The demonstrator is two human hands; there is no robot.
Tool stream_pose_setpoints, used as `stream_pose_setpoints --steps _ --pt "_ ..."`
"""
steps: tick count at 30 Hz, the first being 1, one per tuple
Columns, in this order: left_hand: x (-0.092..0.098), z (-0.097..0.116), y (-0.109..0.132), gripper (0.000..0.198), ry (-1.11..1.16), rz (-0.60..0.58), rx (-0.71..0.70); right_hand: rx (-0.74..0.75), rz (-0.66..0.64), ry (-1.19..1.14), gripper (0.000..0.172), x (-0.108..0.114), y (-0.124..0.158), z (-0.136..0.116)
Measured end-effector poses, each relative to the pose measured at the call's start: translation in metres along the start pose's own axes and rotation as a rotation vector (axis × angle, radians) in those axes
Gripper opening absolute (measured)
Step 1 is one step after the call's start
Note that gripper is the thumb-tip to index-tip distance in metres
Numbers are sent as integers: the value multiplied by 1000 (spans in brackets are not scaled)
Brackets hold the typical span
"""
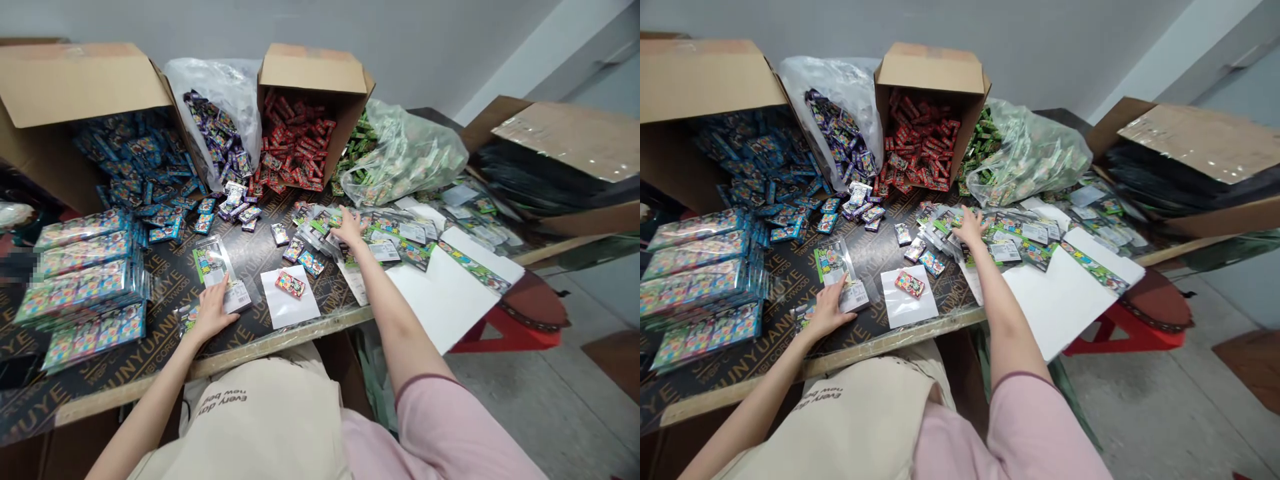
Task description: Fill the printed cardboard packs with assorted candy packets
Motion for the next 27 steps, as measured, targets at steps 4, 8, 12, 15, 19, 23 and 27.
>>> stream_pose_setpoints --steps 4,8,12,15,19,23,27 --pt "6 13 -2 94 58 87 -26 135 -17 -154 67 7 7 -14" --pt "22 51 -16 78 434 210 43 430 -151 -533 71 -3 83 -93" --pt "27 73 -35 52 1076 180 232 715 -329 -599 62 -9 161 -158" --pt "31 68 -35 40 1344 184 403 866 -390 -566 54 -8 183 -176" --pt "36 55 -20 38 1470 173 546 785 -382 -668 66 -7 176 -176" --pt "38 51 -12 44 1496 220 531 539 -452 -897 59 -16 176 -174" --pt "31 52 -11 53 1671 220 652 575 -233 -903 45 -14 193 -175"
Point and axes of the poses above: each hand's wrist, its own y-axis away from the middle knuckle, its own x-axis out of the back of the hand, z = x × y, the point moved 3 cm from there along -y, towards the middle knuckle, and after that the axes turned 2 degrees about -x, right-handed, at the moved point
